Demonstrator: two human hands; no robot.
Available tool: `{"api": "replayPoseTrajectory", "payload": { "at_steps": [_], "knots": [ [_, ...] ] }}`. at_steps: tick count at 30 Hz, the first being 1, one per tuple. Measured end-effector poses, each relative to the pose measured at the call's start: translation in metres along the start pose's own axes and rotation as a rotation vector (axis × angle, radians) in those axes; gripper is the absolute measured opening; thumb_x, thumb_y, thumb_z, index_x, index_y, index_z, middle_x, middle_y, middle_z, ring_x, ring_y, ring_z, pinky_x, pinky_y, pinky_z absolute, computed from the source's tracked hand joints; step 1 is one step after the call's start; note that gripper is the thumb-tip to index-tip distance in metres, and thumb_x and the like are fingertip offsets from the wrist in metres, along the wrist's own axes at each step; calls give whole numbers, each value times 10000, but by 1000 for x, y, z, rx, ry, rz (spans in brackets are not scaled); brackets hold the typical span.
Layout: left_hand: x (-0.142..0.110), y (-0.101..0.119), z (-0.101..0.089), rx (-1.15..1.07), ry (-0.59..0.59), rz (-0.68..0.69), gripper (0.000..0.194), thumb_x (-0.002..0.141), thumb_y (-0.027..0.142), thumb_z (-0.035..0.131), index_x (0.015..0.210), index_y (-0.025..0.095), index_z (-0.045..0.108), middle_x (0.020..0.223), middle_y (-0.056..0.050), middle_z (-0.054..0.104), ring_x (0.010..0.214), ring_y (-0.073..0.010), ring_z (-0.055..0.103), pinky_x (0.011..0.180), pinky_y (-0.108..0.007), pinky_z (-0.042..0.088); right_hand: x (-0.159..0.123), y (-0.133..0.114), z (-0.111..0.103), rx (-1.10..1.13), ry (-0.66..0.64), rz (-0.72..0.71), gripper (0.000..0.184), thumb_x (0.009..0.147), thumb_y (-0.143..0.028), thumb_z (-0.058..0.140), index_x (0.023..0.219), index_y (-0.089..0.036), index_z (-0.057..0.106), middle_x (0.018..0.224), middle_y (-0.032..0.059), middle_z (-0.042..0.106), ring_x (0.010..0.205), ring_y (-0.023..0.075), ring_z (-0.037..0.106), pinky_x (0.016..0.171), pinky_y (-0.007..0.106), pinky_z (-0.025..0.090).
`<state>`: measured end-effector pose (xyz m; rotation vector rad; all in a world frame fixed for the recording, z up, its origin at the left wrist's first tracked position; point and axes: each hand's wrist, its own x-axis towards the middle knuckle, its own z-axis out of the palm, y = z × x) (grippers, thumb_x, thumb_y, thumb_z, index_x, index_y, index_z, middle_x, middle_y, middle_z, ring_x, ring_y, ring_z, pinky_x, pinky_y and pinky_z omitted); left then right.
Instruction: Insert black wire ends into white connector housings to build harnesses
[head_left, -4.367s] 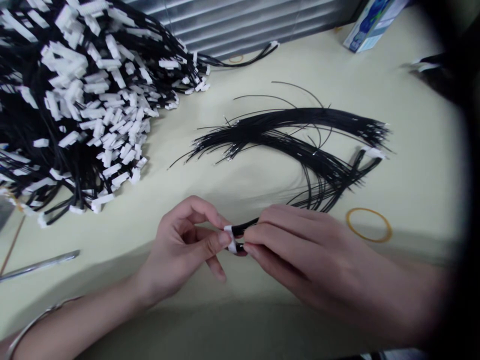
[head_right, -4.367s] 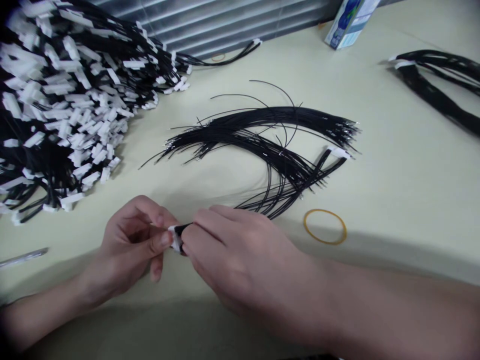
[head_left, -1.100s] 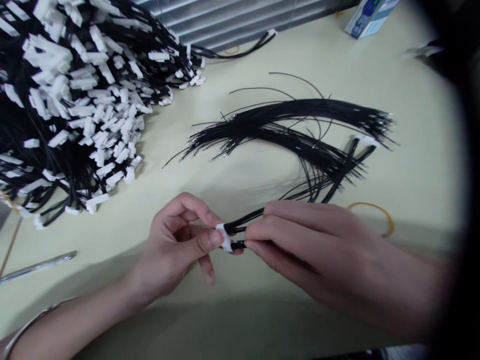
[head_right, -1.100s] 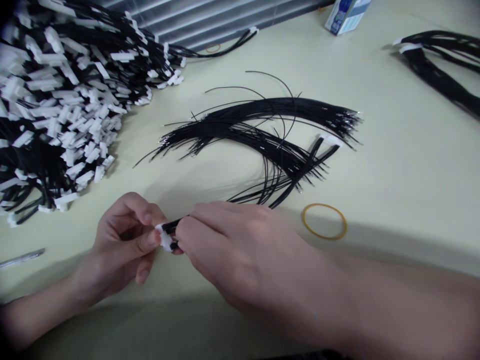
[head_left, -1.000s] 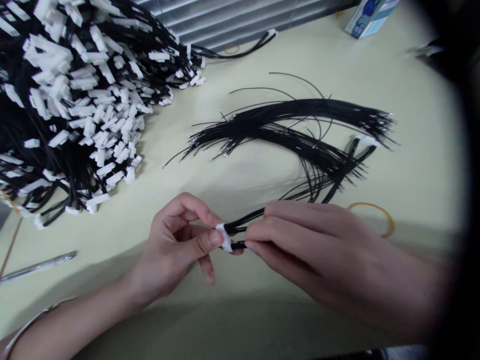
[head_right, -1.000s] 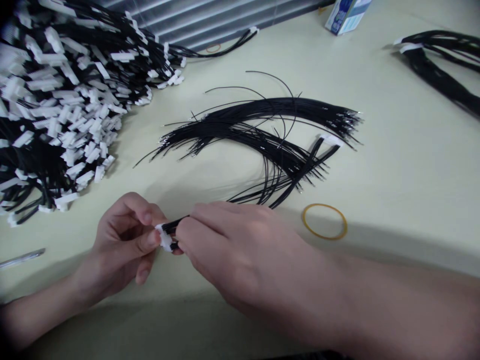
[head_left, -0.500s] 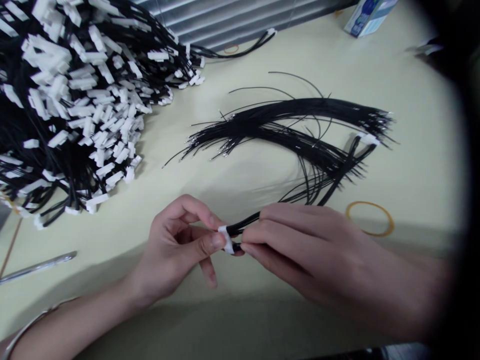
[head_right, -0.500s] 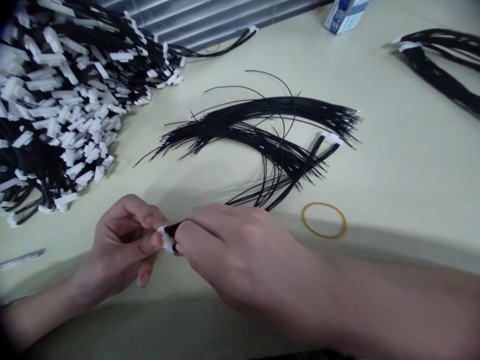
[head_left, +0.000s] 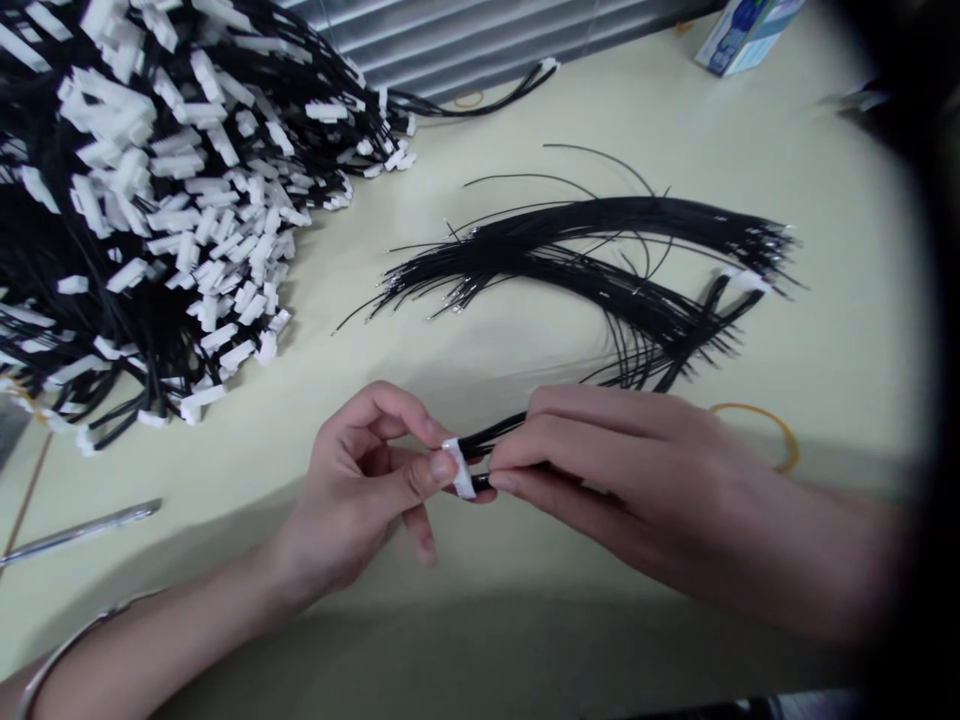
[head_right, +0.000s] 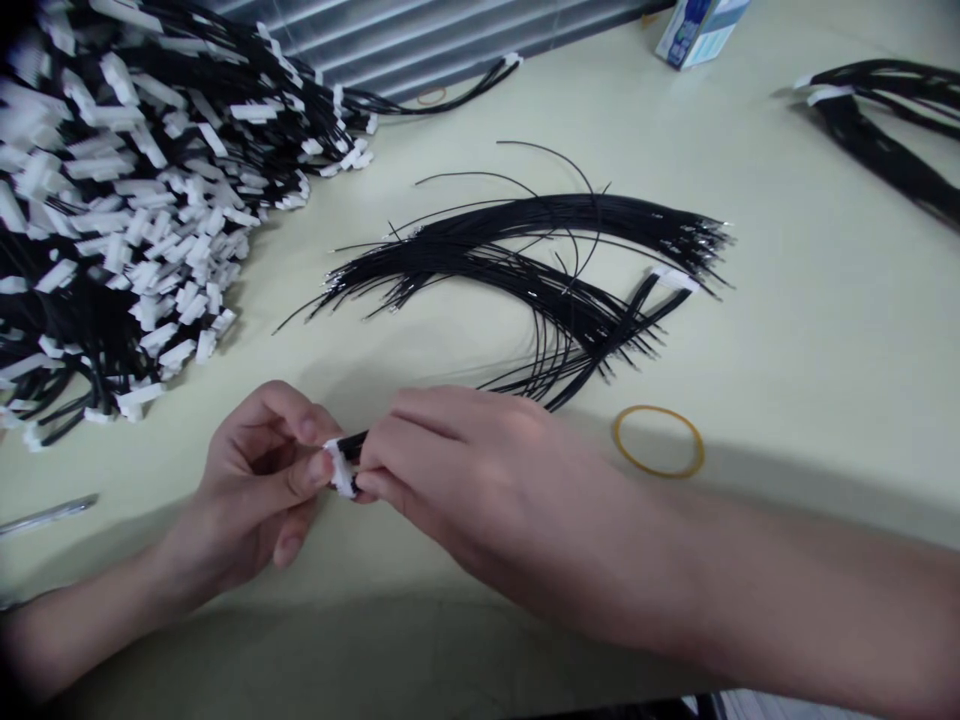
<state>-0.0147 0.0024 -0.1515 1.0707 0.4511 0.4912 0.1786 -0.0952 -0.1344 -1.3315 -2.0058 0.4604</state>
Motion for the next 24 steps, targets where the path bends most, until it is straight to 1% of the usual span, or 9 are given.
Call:
{"api": "replayPoseTrajectory", "payload": {
  "at_steps": [3, 5, 8, 11, 13, 15, 18, 20, 24],
  "knots": [
    [1, 1, 0, -27, 2, -12, 146, 859, 34, 590, 892, 175, 582, 816, 51, 683, 642, -112, 715, 375, -77, 519, 3, 1, -2, 88, 83, 34, 138, 952, -187, 519, 877, -149, 628, 793, -29, 570, 705, 35, 510, 651, 152, 375],
    [1, 1, 0, -39, -9, -27, 148, 863, 32, 582, 895, 176, 580, 824, 51, 683, 661, -120, 722, 384, -82, 527, 5, 1, -2, 149, 132, 68, 103, 922, -174, 569, 838, -158, 627, 760, -44, 565, 668, 19, 507, 629, 127, 371],
    [1, 1, 0, -44, -16, -36, 142, 861, 38, 588, 892, 177, 577, 826, 51, 685, 676, -126, 727, 389, -80, 529, 6, 2, -1, 140, 165, 64, 87, 906, -165, 592, 825, -157, 622, 738, -49, 556, 635, 19, 492, 599, 129, 362],
    [1, 1, 0, -41, 0, -46, 134, 855, 50, 603, 881, 178, 572, 814, 56, 682, 686, -141, 732, 374, -78, 518, 5, 5, -2, 49, 147, 34, 107, 929, -199, 565, 837, -156, 601, 720, -48, 551, 621, 41, 483, 602, 166, 360],
    [1, 2, -1, -47, 17, -68, 128, 856, 58, 604, 875, 178, 565, 804, 54, 682, 684, -144, 733, 372, -72, 510, 5, 6, -4, 45, 106, 15, 88, 942, -183, 539, 873, -160, 590, 722, -54, 547, 633, 43, 482, 631, 166, 367],
    [2, 3, -3, -56, 28, -88, 121, 861, 67, 603, 878, 179, 559, 807, 43, 689, 697, -145, 735, 376, -55, 498, 6, 6, -7, 88, 35, -5, 74, 947, -134, 511, 932, -153, 580, 783, -51, 553, 704, 28, 493, 689, 134, 371],
    [2, 4, -4, -76, 27, -94, 119, 866, 74, 604, 886, 180, 553, 825, 37, 702, 707, -139, 737, 387, -31, 486, 6, 7, -11, 129, -39, -45, 137, 948, -72, 462, 1030, -116, 563, 918, -5, 554, 836, 29, 486, 765, 123, 374],
    [3, 4, -4, -85, 28, -102, 118, 869, 76, 604, 885, 180, 550, 815, 45, 705, 698, -132, 736, 389, -25, 482, 5, 8, -11, 111, -15, -73, 152, 949, -59, 454, 1049, -109, 557, 947, 15, 550, 863, 36, 485, 784, 133, 387],
    [3, 5, -4, -88, 24, -114, 107, 876, 88, 601, 885, 182, 551, 818, 54, 712, 703, -128, 735, 387, -28, 483, 3, 11, -9, -62, 56, -112, 114, 969, -92, 458, 990, -138, 560, 936, 15, 574, 851, 42, 523, 757, 157, 401]
  ]
}}
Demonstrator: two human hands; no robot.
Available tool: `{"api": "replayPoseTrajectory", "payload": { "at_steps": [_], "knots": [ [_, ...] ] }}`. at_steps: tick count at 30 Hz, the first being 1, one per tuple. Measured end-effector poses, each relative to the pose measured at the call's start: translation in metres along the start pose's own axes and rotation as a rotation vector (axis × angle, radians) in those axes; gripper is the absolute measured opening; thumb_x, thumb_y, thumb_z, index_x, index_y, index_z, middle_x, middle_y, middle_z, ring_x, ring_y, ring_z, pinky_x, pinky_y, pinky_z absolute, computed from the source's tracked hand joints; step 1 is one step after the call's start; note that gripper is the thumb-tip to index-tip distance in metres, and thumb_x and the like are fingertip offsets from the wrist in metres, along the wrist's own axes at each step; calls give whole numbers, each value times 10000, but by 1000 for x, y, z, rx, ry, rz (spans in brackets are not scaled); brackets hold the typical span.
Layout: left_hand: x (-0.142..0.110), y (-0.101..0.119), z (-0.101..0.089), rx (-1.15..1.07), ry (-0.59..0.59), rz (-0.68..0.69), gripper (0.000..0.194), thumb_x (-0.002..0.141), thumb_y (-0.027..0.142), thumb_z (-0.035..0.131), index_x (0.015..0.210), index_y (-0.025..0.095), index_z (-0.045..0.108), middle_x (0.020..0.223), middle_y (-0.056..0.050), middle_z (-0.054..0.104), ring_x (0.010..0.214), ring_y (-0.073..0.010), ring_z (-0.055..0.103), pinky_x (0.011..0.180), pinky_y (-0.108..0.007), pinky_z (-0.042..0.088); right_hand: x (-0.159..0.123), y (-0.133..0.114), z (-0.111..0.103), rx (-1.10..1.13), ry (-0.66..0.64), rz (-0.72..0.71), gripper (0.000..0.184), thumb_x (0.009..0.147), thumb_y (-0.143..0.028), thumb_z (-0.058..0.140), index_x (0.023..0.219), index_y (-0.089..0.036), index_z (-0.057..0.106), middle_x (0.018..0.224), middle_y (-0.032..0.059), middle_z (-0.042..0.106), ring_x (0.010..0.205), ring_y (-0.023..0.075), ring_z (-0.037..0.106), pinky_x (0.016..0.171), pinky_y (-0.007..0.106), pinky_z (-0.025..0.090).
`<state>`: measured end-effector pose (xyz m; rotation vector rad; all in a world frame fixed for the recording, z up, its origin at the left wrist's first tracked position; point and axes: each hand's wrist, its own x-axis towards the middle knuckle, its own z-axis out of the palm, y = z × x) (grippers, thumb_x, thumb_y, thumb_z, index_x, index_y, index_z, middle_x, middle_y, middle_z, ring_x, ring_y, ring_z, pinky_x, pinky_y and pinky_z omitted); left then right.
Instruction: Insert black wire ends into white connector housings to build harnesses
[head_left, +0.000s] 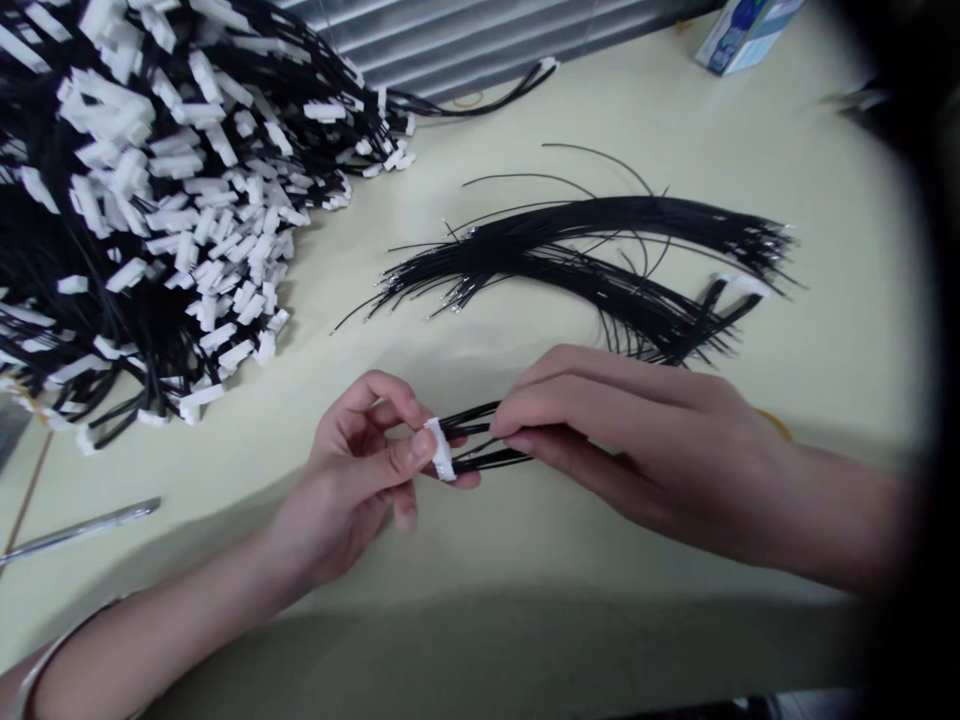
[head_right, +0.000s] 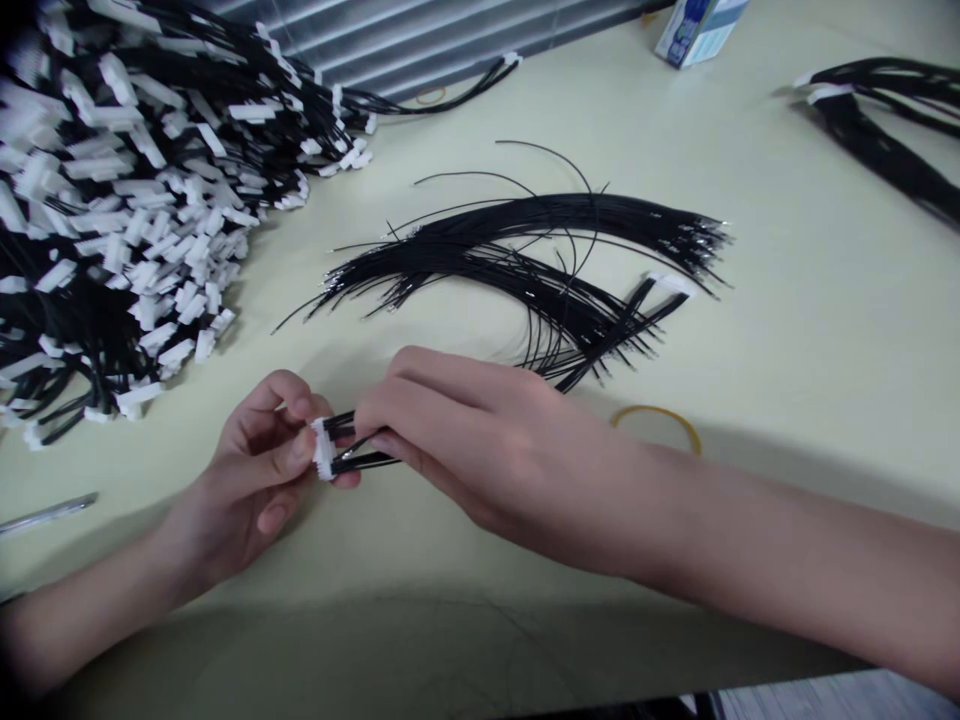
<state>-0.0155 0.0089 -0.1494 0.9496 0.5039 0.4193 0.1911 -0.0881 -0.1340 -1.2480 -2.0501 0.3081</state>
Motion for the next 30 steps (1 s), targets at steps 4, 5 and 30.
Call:
{"api": "replayPoseTrajectory", "payload": {
  "at_steps": [4, 5, 30],
  "knots": [
    [0, 0, 0, -12, -24, 4, 119, 885, 69, 578, 905, 184, 556, 849, 54, 718, 701, -116, 734, 402, -24, 489, 0, 2, 1, -71, 13, 5, 122, 980, -149, 451, 961, -133, 570, 889, 12, 580, 779, 67, 533, 690, 202, 405],
    [0, -1, -1, -12, -31, 4, 118, 888, 67, 573, 908, 182, 557, 859, 50, 718, 702, -118, 734, 406, -27, 493, 0, 2, 1, -84, 6, 5, 124, 978, -153, 451, 963, -130, 572, 882, 14, 575, 765, 74, 528, 682, 213, 403],
    [0, -3, 0, -91, -176, 21, 190, 882, 6, 530, 930, 185, 574, 890, 38, 709, 762, -135, 737, 462, -71, 548, -5, -12, 3, -100, -10, -59, 128, 961, -130, 465, 917, -137, 586, 817, 1, 552, 737, 109, 444, 710, 244, 377]
  ]
}}
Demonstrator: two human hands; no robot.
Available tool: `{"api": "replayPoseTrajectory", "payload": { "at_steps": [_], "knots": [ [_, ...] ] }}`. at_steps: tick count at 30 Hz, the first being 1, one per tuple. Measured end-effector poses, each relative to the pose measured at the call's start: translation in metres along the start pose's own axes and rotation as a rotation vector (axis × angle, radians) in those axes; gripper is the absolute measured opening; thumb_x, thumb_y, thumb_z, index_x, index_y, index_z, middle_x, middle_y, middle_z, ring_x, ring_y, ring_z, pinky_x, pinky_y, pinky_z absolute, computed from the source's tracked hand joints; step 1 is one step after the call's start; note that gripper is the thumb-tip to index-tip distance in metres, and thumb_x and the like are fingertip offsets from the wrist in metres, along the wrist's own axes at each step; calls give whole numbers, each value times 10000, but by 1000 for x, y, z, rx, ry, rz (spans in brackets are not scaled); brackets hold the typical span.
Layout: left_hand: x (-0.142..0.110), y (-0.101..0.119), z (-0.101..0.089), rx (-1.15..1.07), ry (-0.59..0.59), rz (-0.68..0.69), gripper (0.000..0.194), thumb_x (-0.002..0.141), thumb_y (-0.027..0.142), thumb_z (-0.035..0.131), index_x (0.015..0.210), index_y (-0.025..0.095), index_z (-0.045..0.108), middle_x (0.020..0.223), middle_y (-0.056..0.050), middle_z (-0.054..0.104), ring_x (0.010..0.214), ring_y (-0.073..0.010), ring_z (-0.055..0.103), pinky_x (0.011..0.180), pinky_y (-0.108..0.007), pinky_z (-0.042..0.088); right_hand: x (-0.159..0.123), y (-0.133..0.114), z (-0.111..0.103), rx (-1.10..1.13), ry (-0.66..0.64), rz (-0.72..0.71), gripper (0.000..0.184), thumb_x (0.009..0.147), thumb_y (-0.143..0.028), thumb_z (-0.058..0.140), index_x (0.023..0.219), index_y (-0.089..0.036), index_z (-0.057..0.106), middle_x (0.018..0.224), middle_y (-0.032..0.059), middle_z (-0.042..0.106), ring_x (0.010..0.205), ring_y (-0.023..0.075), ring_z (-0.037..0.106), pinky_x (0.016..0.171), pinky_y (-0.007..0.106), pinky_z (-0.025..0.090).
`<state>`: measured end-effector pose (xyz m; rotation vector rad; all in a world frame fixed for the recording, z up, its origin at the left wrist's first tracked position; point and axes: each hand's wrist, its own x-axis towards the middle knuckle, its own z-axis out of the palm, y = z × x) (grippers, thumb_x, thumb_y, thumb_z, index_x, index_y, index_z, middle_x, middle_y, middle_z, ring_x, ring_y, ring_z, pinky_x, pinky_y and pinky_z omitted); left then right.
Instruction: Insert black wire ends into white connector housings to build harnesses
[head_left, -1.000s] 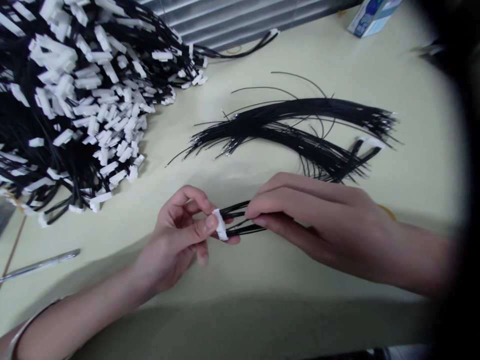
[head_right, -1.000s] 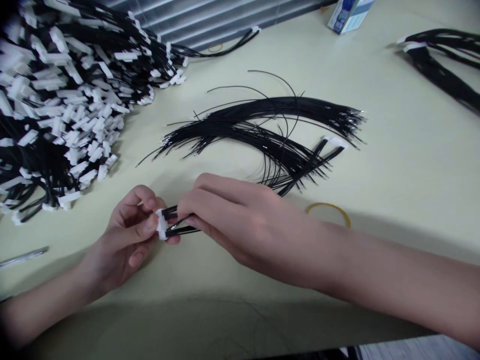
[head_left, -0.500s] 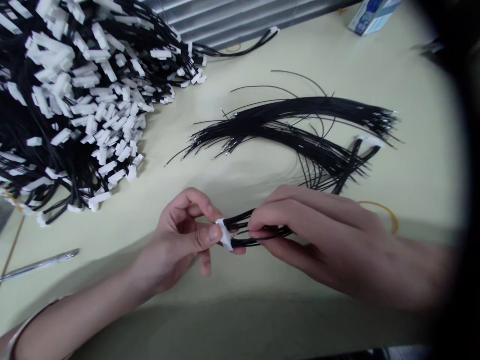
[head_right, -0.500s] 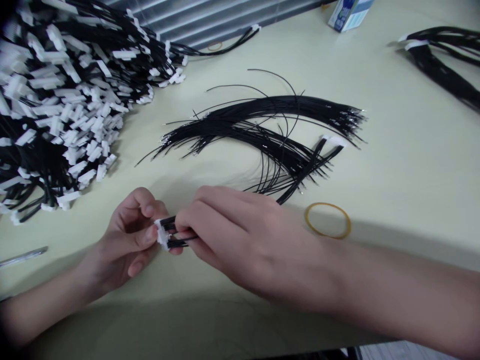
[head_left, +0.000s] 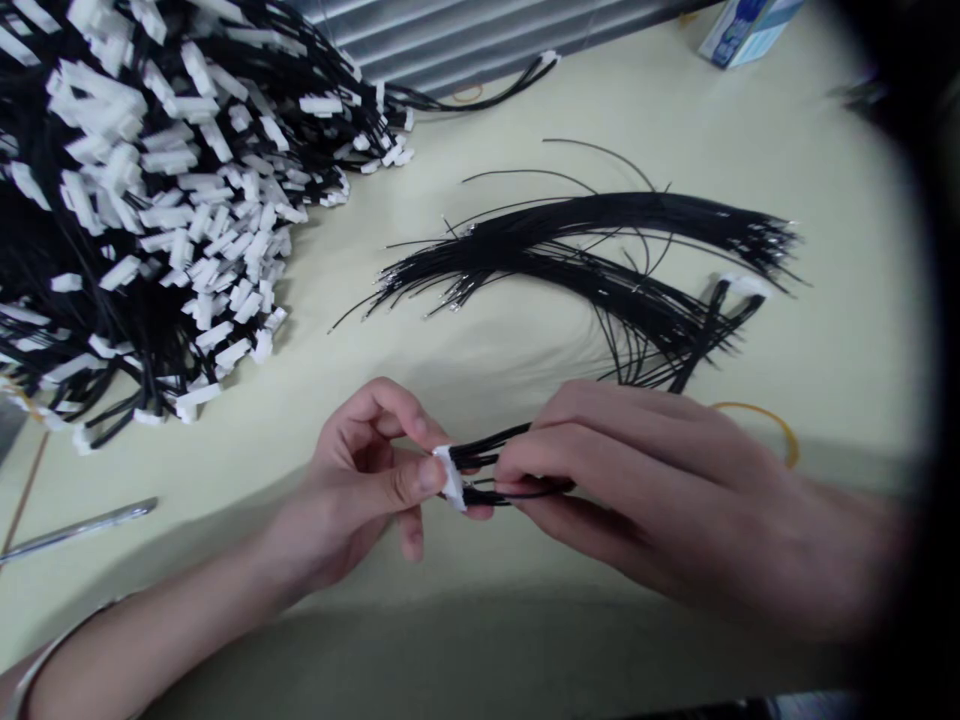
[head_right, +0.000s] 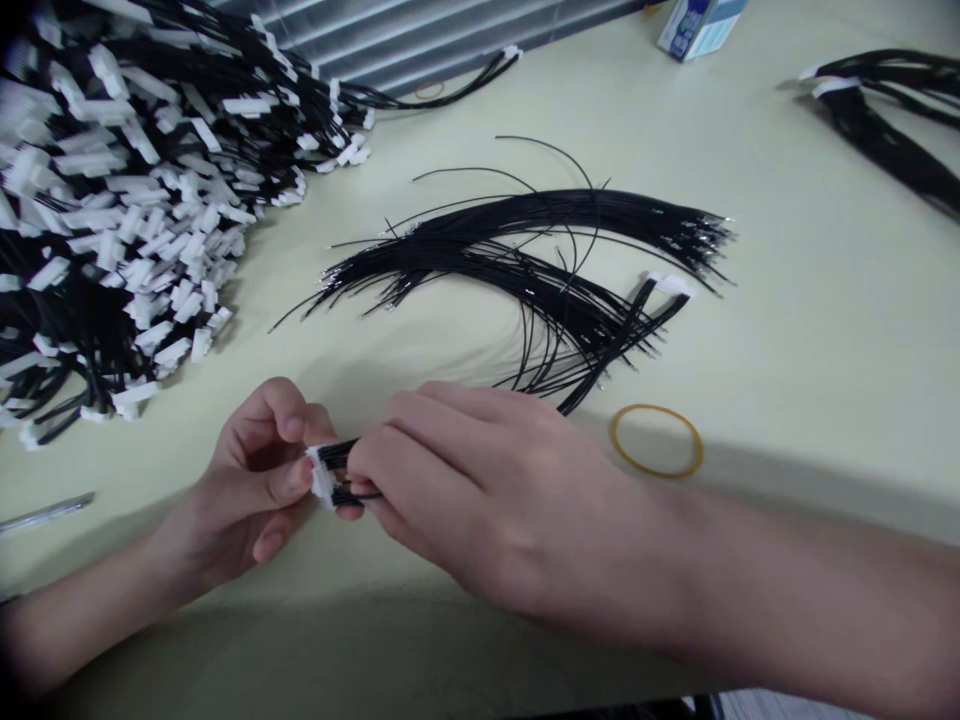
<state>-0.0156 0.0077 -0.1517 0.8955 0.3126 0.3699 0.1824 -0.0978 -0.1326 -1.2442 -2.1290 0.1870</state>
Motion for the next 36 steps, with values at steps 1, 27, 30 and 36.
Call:
{"api": "replayPoseTrajectory", "payload": {
  "at_steps": [1, 27, 30, 36],
  "knots": [
    [0, 0, 0, 3, 4, 3, 195, 880, 5, 531, 932, 186, 578, 896, 40, 707, 758, -133, 736, 461, -73, 550, 0, 0, 0, -7, -3, 0, 149, 960, -136, 465, 903, -130, 602, 801, 6, 555, 724, 115, 447, 688, 261, 378],
    [-2, -5, 0, 48, 8, 3, 176, 875, 11, 550, 938, 171, 586, 869, 39, 680, 760, -160, 739, 467, -105, 573, 12, 22, -24, 427, -339, 10, 178, 929, -235, 549, 1081, -171, 618, 908, 6, 642, 756, 92, 570, 657, 207, 457],
    [-3, -6, 0, 49, 18, -25, 153, 882, 35, 555, 937, 176, 582, 864, 38, 672, 773, -182, 740, 466, -121, 578, 16, 50, -32, 496, -262, 124, 184, 967, -303, 489, 1023, -214, 641, 955, -7, 663, 821, 89, 616, 691, 199, 491],
    [-4, -3, 3, 84, 50, -71, 123, 865, 58, 597, 901, 173, 569, 835, 29, 658, 775, -203, 741, 452, -131, 573, 17, 106, -4, -56, -84, 136, 490, 958, -296, 467, 1431, -176, 427, 1478, 84, 413, 1350, 232, 402, 1120, 435, 321]
  ]
}}
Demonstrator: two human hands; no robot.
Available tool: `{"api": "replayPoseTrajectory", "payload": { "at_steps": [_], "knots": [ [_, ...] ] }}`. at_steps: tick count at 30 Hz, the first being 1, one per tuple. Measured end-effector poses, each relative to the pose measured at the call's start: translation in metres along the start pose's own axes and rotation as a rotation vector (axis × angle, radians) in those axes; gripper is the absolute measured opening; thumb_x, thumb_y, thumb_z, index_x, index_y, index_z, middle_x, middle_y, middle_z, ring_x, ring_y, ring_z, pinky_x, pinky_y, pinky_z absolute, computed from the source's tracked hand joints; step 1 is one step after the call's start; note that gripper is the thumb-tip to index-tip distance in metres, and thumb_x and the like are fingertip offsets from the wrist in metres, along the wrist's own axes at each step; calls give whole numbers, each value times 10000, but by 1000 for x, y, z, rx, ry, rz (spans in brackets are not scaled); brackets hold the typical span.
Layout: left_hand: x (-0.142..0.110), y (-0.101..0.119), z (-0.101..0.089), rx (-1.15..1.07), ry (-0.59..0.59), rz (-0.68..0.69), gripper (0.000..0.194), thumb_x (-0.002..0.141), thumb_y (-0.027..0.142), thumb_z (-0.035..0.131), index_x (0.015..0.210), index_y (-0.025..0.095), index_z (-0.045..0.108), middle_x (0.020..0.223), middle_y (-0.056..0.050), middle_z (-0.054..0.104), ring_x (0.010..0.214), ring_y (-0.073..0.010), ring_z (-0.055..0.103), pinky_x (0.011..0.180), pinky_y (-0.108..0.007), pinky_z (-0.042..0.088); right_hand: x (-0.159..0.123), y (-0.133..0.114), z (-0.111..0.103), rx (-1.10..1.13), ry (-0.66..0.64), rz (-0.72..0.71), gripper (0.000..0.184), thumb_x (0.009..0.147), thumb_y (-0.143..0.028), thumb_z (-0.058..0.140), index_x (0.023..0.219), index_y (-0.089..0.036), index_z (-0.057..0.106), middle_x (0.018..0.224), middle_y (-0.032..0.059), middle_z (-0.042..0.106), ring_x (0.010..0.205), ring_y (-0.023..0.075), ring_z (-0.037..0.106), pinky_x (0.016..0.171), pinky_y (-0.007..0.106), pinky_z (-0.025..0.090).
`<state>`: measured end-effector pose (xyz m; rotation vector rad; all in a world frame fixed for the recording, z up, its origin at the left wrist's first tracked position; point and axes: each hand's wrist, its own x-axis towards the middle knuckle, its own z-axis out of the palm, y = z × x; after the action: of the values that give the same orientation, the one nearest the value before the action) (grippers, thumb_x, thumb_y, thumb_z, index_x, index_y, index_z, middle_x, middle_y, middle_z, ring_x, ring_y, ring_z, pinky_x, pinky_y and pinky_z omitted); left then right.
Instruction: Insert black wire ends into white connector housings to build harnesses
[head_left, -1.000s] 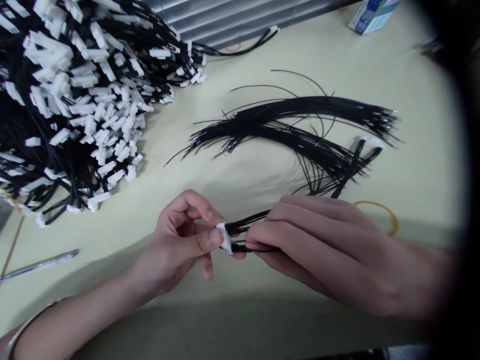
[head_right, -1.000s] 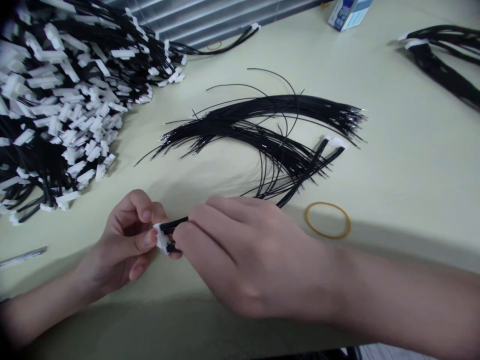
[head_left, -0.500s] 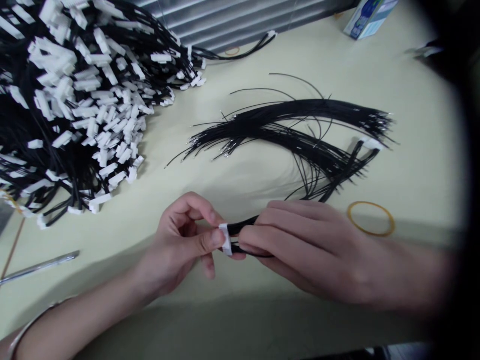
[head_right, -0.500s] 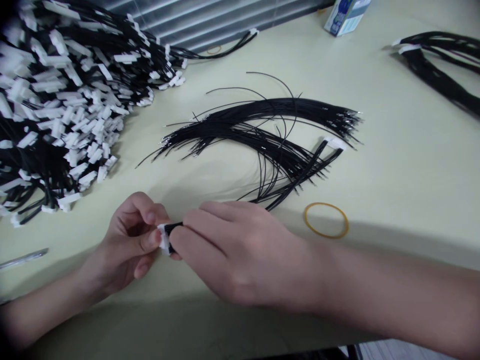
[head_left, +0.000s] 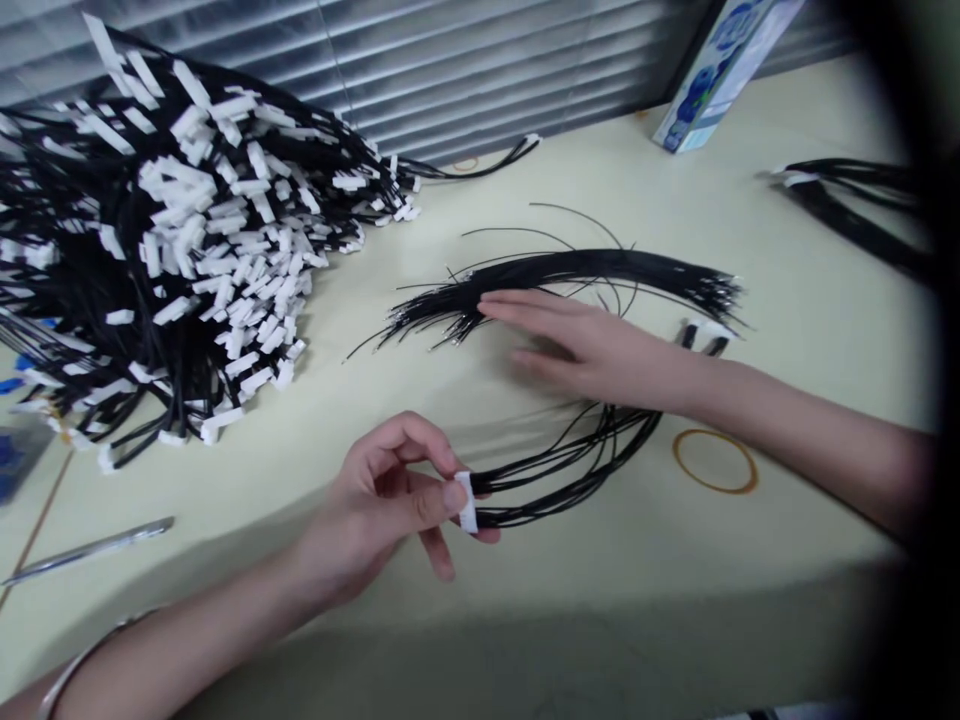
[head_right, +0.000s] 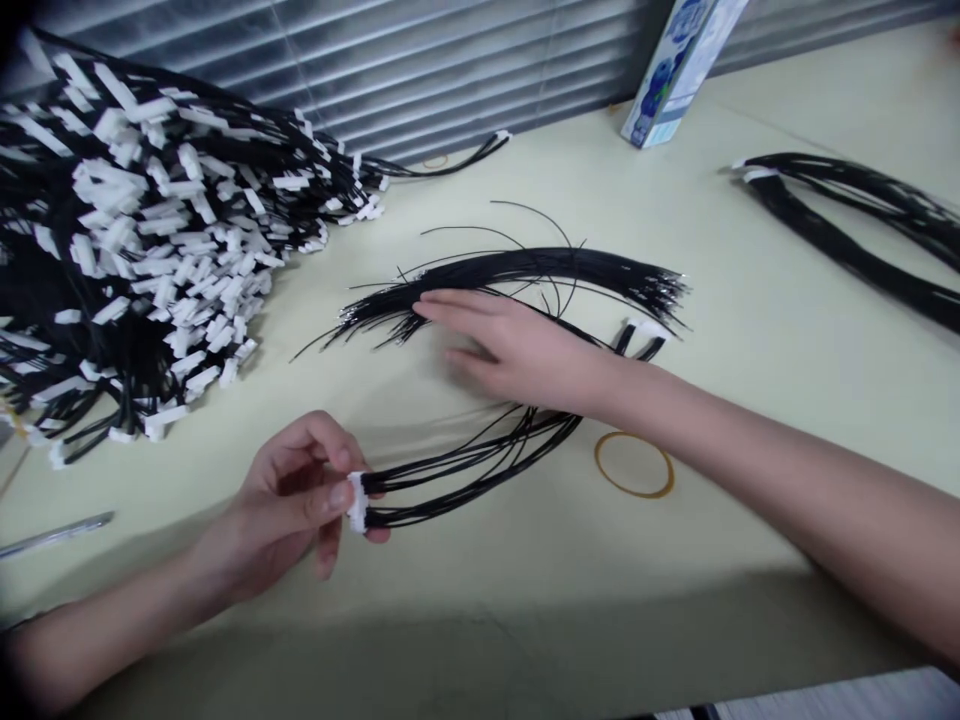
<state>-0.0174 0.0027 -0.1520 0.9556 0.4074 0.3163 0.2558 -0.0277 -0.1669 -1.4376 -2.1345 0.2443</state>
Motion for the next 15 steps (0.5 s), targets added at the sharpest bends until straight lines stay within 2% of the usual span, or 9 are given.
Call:
{"api": "replayPoseTrajectory", "payload": {
  "at_steps": [2, 4, 6, 9, 15],
  "knots": [
    [0, 1, 1, 8, 10, -7, 115, 862, 70, 607, 896, 170, 560, 825, 26, 655, 770, -205, 742, 444, -128, 567, 0, 6, 9, -102, -53, -66, 503, 976, -297, 442, 1458, -163, 388, 1496, 77, 384, 1389, 253, 345, 1146, 480, 259],
    [1, 1, 2, 12, 10, -8, 108, 863, 83, 612, 893, 169, 553, 817, 26, 652, 759, -197, 741, 443, -126, 566, -1, 6, 13, -178, -61, -124, 431, 996, -289, 409, 1394, -139, 475, 1436, 76, 470, 1371, 259, 371, 1143, 491, 250],
    [1, 1, 2, 8, 9, -10, 107, 865, 88, 611, 897, 170, 551, 818, 28, 651, 758, -189, 741, 446, -123, 565, -2, 3, 11, -234, -46, -181, 361, 999, -245, 402, 1309, -133, 549, 1341, 68, 564, 1302, 237, 452, 1125, 457, 284],
    [2, 0, 1, 5, 9, -8, 109, 866, 84, 608, 898, 173, 553, 818, 35, 644, 763, -191, 741, 449, -124, 567, -2, -4, 3, -303, -42, -249, 319, 971, -129, 412, 1246, -141, 573, 1194, 64, 631, 1140, 206, 542, 1070, 424, 337],
    [2, 1, 1, 12, 1, -9, 106, 868, 81, 603, 900, 174, 562, 821, 29, 644, 773, -199, 741, 451, -128, 568, -2, -15, -4, -401, -141, -271, 204, 951, -87, 391, 968, -119, 591, 998, 100, 611, 985, 229, 516, 884, 384, 418]
  ]
}}
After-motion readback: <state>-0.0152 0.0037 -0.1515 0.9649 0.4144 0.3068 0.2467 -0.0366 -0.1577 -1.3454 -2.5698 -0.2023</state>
